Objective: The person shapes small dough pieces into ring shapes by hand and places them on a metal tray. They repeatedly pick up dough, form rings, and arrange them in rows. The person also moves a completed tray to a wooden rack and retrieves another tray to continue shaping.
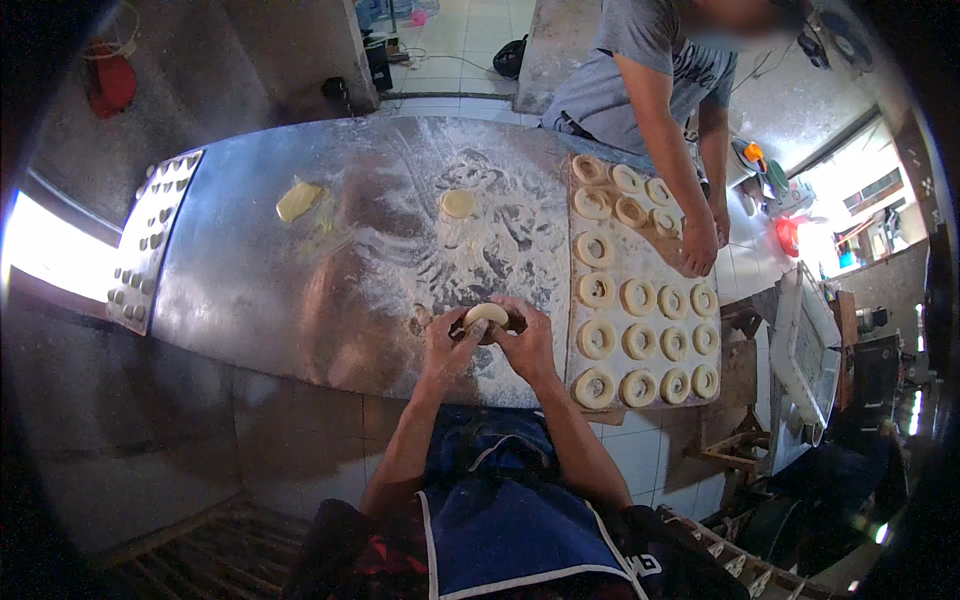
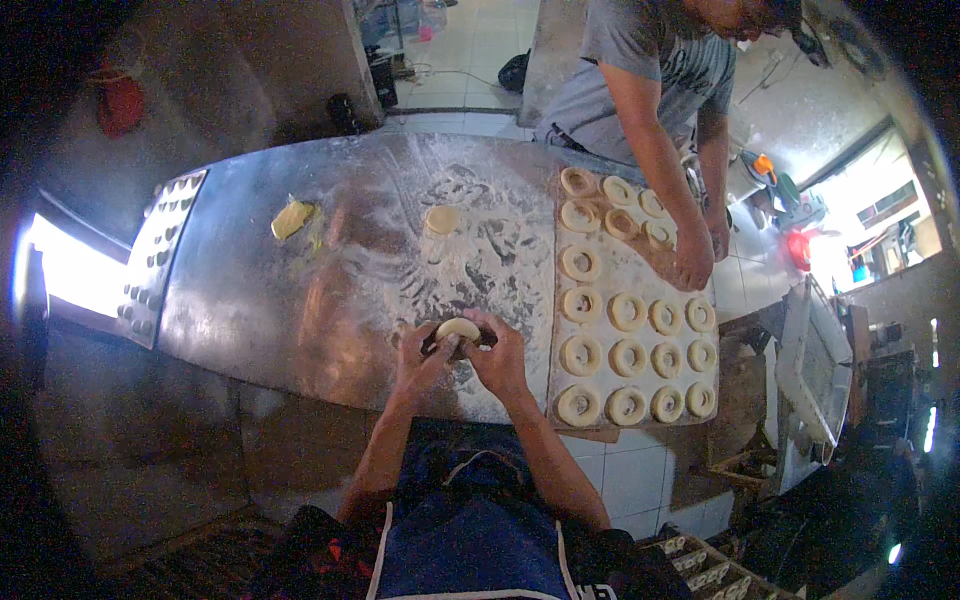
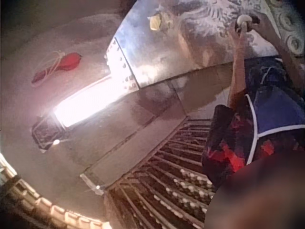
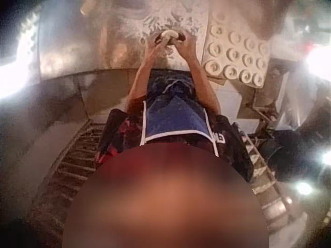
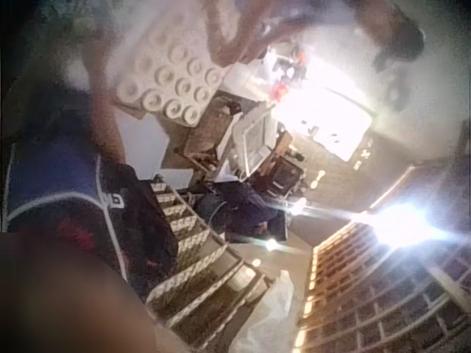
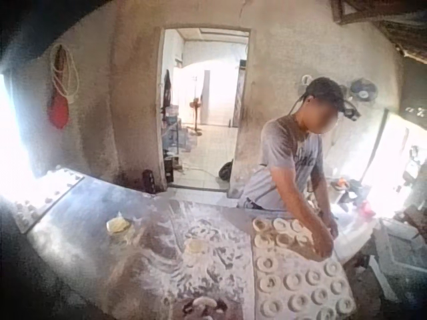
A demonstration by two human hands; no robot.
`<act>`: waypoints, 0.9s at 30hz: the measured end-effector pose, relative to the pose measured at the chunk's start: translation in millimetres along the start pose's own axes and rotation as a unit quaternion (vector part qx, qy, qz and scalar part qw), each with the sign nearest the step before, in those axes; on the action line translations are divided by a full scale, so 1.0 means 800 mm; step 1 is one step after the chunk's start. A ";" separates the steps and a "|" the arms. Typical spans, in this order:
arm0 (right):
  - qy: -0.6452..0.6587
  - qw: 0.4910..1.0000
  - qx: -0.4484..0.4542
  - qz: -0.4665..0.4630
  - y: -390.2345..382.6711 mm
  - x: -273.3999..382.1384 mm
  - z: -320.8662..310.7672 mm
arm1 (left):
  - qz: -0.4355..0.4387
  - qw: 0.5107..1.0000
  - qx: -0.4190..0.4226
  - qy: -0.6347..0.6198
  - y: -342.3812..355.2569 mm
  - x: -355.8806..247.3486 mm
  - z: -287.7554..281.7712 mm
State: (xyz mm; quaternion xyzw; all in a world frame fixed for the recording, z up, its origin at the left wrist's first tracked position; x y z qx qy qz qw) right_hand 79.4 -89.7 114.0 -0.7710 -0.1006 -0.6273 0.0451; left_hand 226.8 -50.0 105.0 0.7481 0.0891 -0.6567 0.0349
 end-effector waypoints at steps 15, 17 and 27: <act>0.050 0.968 0.107 0.221 0.018 -0.030 0.005 | -0.031 0.884 0.043 -0.464 0.008 0.029 0.007; 0.095 0.967 0.062 0.229 0.016 -0.031 0.006 | -0.007 0.893 -0.003 -0.450 0.016 0.032 0.013; 0.091 0.977 -0.030 0.191 0.016 -0.023 0.000 | -0.164 0.863 -0.092 -0.469 0.037 0.040 0.071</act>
Point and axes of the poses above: each hand's wrist, its own y-axis towards the middle knuckle, its own z-axis out of the palm, x = y × z, the point moved 1 cm from there along y, towards the middle knuckle, and after that the axes turned 3 degrees about z, right-handed, at the moved point
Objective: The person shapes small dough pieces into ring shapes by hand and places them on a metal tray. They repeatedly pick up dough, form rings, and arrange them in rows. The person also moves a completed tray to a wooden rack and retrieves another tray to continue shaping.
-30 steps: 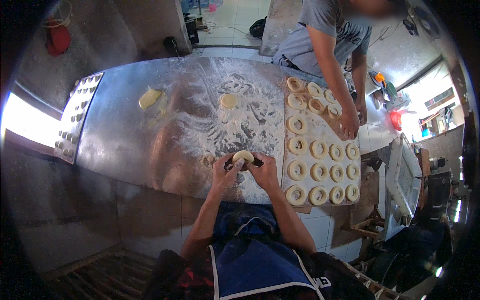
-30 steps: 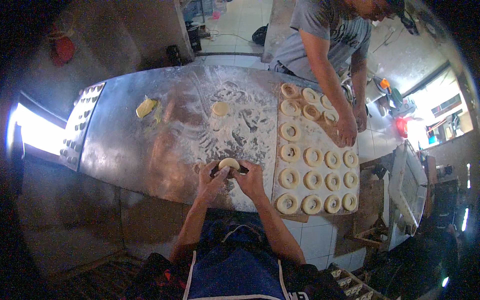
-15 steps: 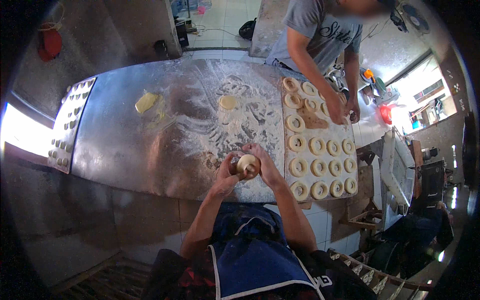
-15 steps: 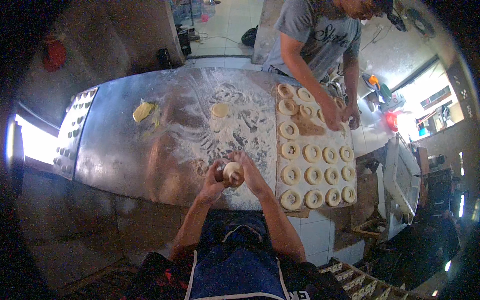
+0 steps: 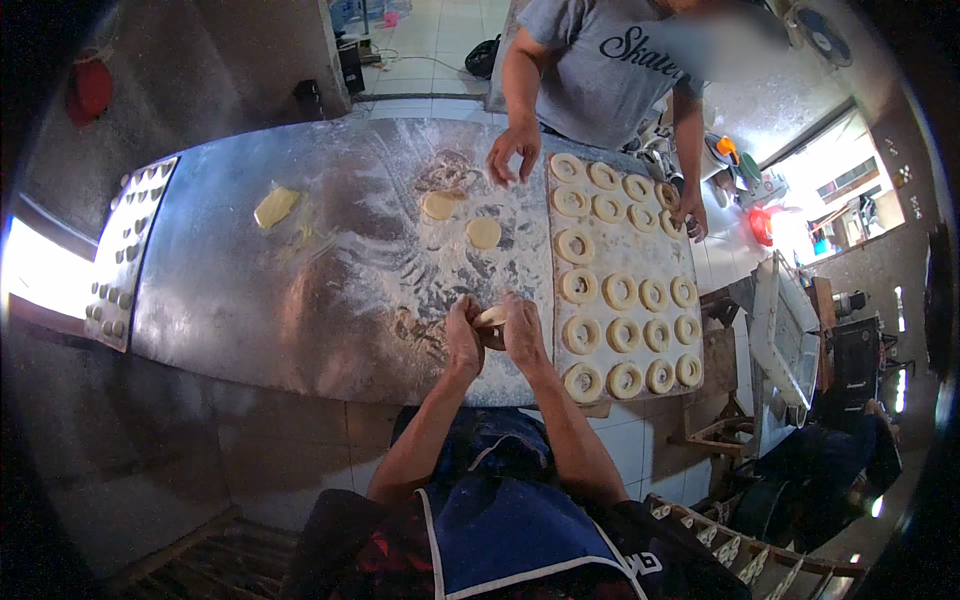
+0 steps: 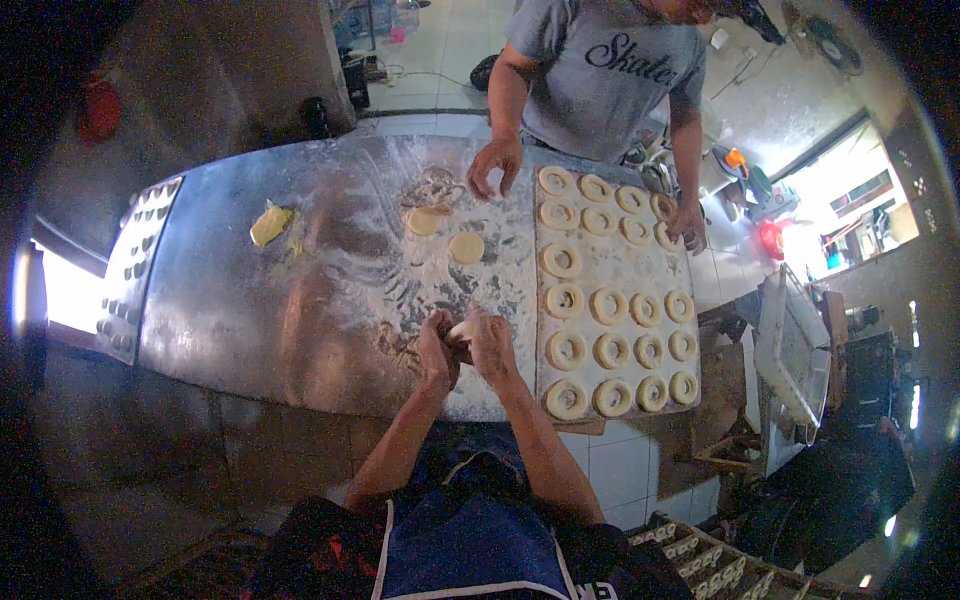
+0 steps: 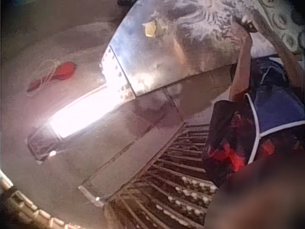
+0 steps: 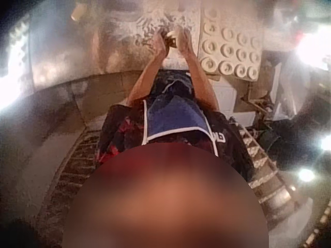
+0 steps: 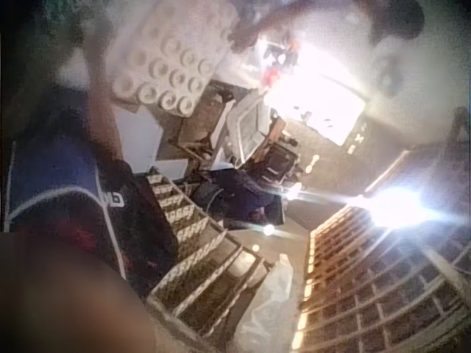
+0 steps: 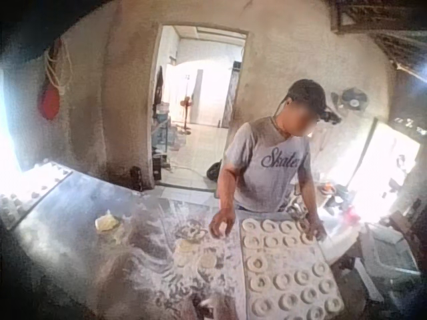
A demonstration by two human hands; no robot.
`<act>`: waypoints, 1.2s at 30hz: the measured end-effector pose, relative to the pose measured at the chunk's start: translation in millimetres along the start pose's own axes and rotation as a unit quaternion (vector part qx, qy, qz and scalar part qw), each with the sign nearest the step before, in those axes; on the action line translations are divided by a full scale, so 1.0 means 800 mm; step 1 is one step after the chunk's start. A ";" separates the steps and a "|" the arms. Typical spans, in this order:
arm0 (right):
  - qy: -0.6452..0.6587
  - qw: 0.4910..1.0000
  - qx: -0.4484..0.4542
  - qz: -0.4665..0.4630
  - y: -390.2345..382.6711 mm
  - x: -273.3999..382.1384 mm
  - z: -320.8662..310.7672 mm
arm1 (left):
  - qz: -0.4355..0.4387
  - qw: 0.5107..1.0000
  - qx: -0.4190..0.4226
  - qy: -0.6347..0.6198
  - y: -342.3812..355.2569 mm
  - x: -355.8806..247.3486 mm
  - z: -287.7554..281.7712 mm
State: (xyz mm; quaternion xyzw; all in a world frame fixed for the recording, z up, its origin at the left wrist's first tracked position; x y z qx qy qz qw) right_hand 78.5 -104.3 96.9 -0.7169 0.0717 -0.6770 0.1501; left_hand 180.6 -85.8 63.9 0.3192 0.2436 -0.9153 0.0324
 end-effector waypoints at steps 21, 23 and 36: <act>-0.067 0.995 0.028 -0.075 0.002 0.024 -0.142 | 0.246 0.865 0.154 0.409 0.014 0.099 0.084; 0.015 0.998 0.009 -0.061 0.005 0.024 -0.153 | 0.181 0.943 0.165 0.223 0.022 0.110 0.099; -0.060 0.994 -0.026 -0.085 0.081 0.026 -0.308 | 0.200 0.855 0.164 0.449 0.086 0.206 0.204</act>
Point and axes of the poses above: each hand's wrist, its own y-axis towards the middle knuckle, its own z-axis out of the palm, x = y × z, the point moved 1 cm from there along y, towards the middle knuckle, and after that the axes turned 3 degrees about z, right-handed, at the moved point
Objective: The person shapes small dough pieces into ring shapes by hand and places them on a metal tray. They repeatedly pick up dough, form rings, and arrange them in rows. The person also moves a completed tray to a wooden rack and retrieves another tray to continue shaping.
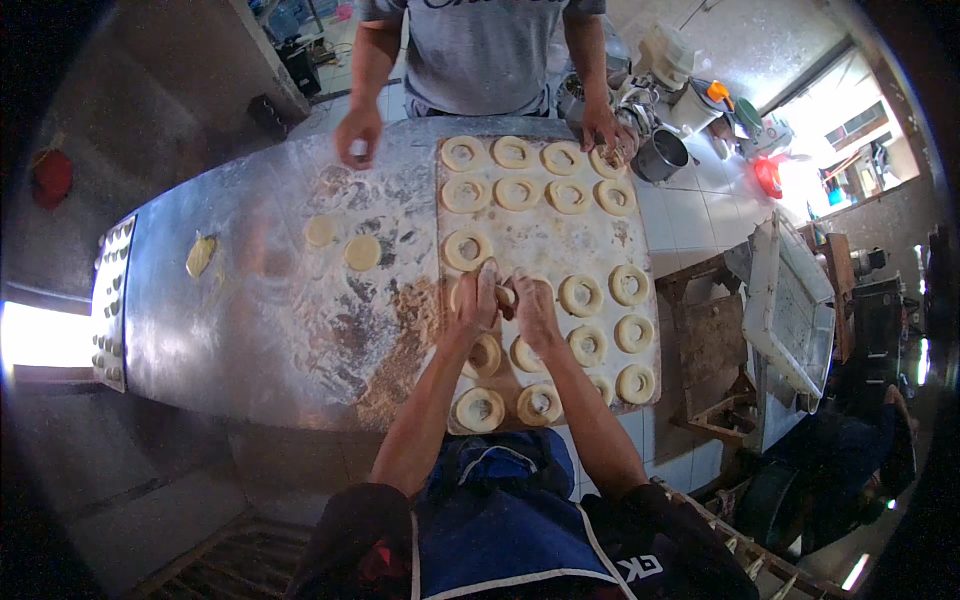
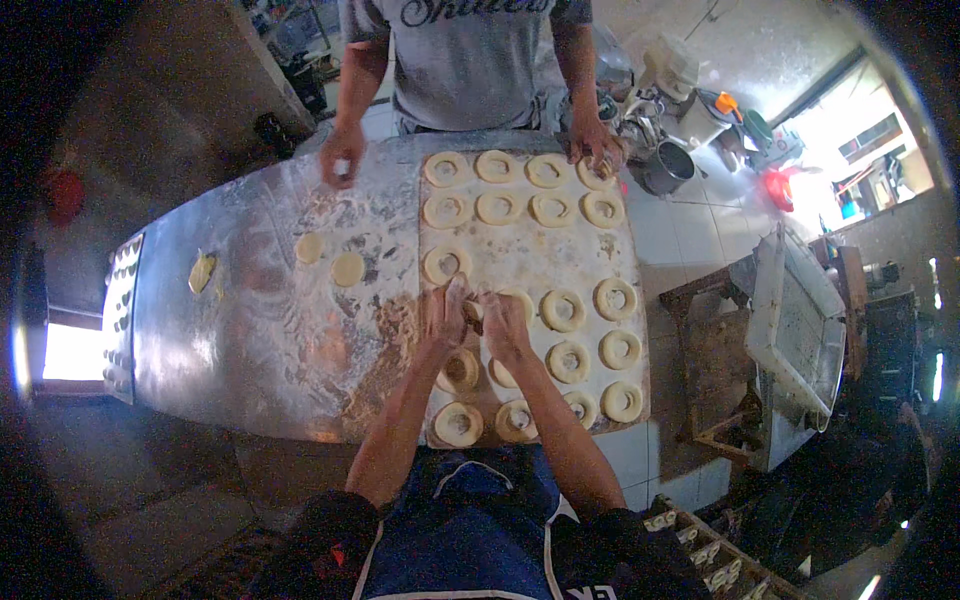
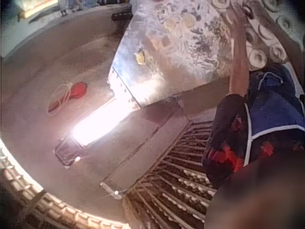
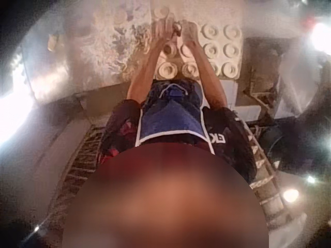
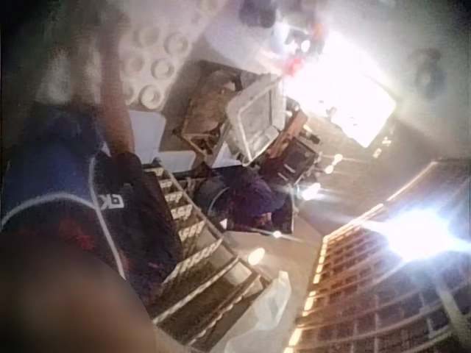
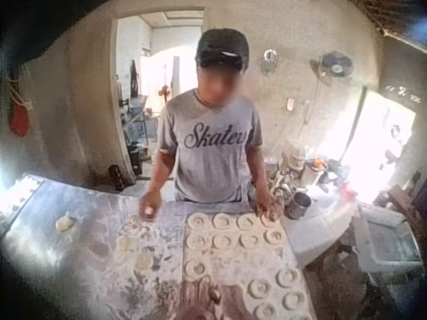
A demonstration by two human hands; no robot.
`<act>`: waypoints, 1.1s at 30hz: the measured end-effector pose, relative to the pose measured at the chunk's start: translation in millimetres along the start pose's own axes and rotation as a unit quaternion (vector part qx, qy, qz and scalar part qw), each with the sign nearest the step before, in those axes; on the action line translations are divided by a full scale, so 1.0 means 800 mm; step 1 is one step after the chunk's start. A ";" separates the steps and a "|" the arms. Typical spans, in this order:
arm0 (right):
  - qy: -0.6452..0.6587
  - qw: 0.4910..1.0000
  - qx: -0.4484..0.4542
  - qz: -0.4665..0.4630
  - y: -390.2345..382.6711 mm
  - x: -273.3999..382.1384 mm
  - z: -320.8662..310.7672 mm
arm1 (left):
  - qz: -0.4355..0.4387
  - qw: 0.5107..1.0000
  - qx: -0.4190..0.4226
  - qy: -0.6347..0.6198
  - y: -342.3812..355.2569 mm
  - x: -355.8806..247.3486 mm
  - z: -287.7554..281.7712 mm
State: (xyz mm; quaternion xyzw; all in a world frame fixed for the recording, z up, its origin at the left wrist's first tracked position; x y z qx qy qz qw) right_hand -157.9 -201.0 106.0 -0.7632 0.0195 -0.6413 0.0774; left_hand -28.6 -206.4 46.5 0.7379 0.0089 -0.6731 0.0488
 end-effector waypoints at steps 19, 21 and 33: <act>-0.192 0.979 -0.063 -0.012 -0.054 -0.038 -0.085 | -0.025 0.768 -0.204 0.607 0.068 0.053 -0.180; -0.174 0.984 -0.022 -0.020 -0.059 -0.030 -0.060 | -0.059 0.790 -0.114 0.599 0.063 0.053 -0.209; -0.158 0.973 0.093 -0.138 -0.050 0.015 0.136 | 0.070 0.885 0.035 0.460 0.056 0.021 -0.264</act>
Point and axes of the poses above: each hand's wrist, its own y-axis towards the middle knuckle, its own z-axis out of the palm, x = y × z, the point moved 1 cm from there along y, towards the middle knuckle, and after that the axes turned 3 degrees about z, right-handed, at the moved point
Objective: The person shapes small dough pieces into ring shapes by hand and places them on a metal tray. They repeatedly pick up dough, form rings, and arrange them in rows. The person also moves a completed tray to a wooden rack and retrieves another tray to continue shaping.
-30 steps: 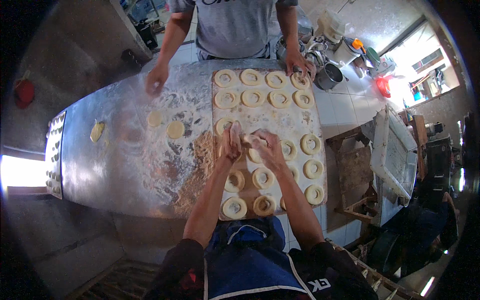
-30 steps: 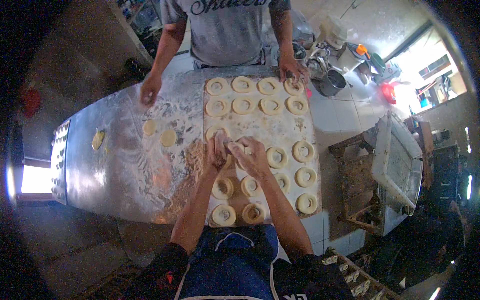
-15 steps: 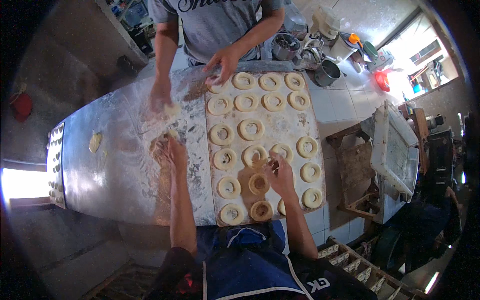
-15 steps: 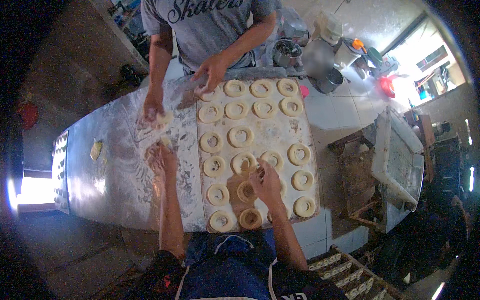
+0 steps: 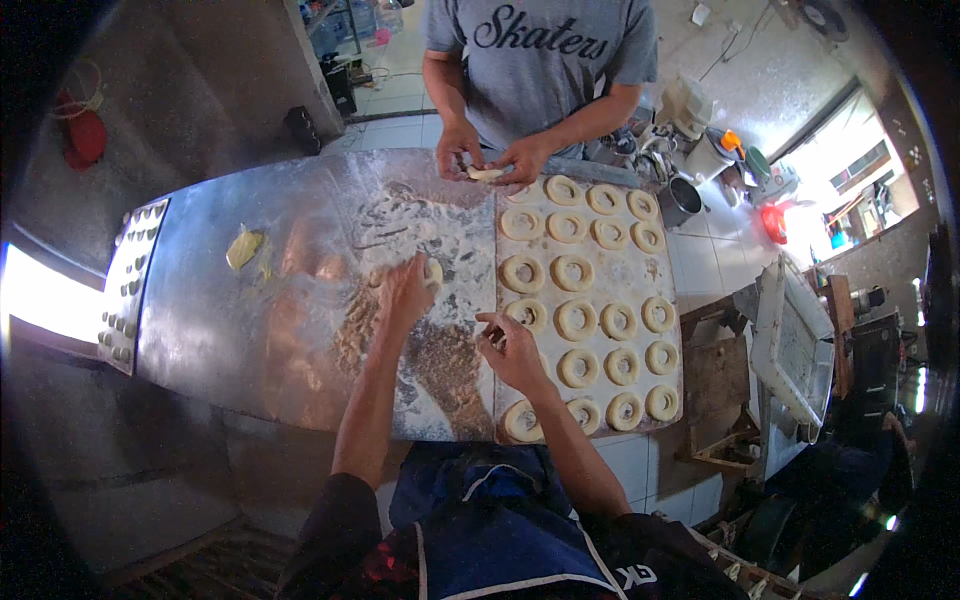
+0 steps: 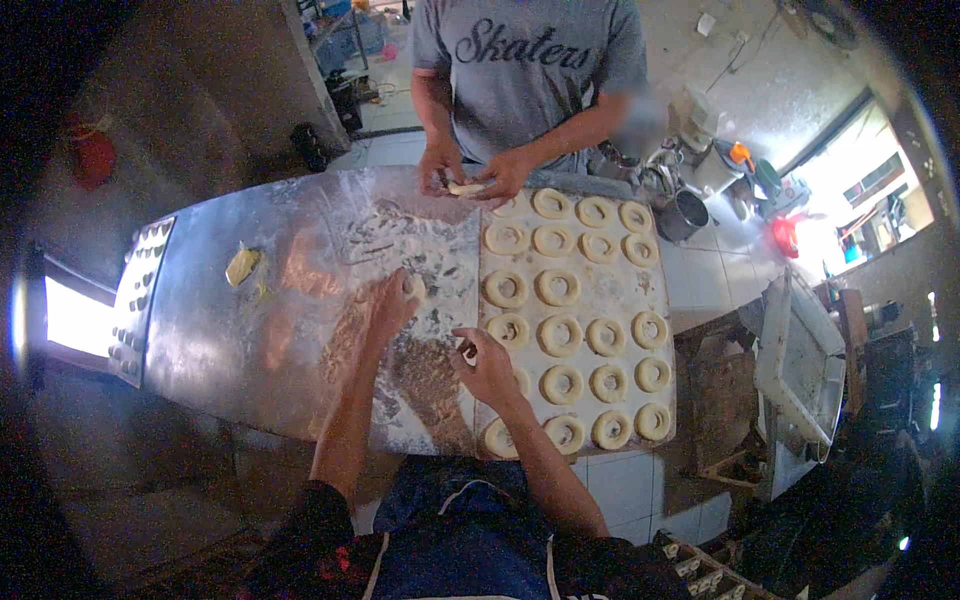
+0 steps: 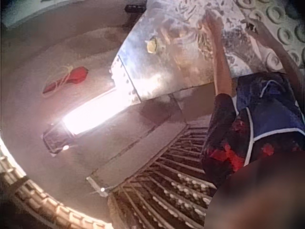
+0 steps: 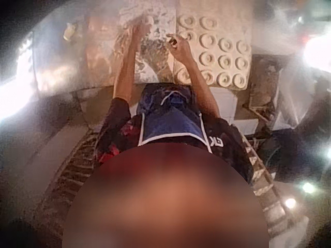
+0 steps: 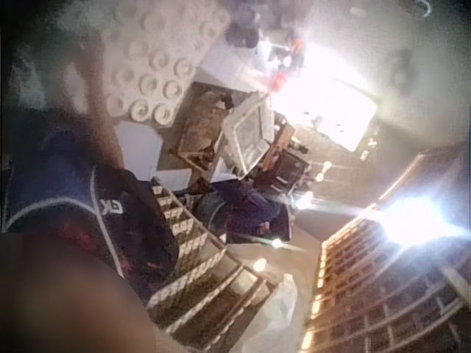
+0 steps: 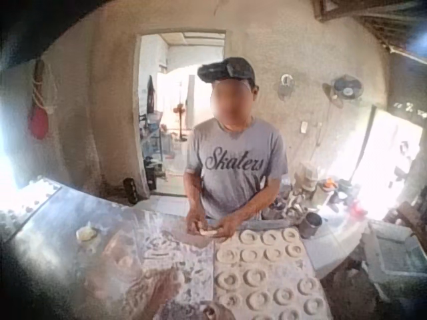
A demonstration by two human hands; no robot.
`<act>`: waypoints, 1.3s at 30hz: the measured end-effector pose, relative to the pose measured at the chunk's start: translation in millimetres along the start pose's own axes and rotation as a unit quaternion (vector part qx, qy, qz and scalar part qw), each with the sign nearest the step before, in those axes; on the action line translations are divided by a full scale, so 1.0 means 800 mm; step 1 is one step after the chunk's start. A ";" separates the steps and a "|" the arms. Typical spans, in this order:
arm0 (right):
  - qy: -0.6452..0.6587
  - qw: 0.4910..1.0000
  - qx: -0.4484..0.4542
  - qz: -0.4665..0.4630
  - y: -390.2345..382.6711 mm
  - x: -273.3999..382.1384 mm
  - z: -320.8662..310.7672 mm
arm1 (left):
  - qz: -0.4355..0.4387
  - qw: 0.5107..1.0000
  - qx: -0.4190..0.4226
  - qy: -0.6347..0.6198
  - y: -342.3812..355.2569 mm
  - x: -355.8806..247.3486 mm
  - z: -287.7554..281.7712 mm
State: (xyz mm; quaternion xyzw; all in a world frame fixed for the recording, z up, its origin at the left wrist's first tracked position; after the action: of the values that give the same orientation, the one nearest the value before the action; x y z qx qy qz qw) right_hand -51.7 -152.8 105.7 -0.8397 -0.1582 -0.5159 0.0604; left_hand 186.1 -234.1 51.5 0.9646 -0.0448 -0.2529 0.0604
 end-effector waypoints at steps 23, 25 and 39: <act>0.264 0.947 0.165 0.075 0.000 0.094 0.135 | -0.221 0.628 0.010 -0.746 -0.198 0.001 -0.084; 0.375 0.916 0.111 0.087 0.007 0.092 0.134 | -0.226 0.584 0.050 -0.778 -0.200 0.000 -0.084; 0.094 0.972 0.030 0.215 0.011 0.060 0.132 | -0.124 0.717 -0.168 -0.666 -0.165 -0.043 -0.004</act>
State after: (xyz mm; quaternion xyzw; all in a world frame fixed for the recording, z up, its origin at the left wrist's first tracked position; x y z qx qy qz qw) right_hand 60.6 -123.3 100.1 -0.7995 0.0165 -0.5626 0.2096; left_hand 165.4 -98.9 52.5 0.5181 0.0895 -0.8382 0.1445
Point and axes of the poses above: each hand's wrist, its own y-axis towards the middle knuckle, its own z-axis out of the palm, x = y × z, the point moved 1 cm from there along y, towards the middle knuckle, and after that the axes turned 3 degrees about z, right-handed, at the moved point
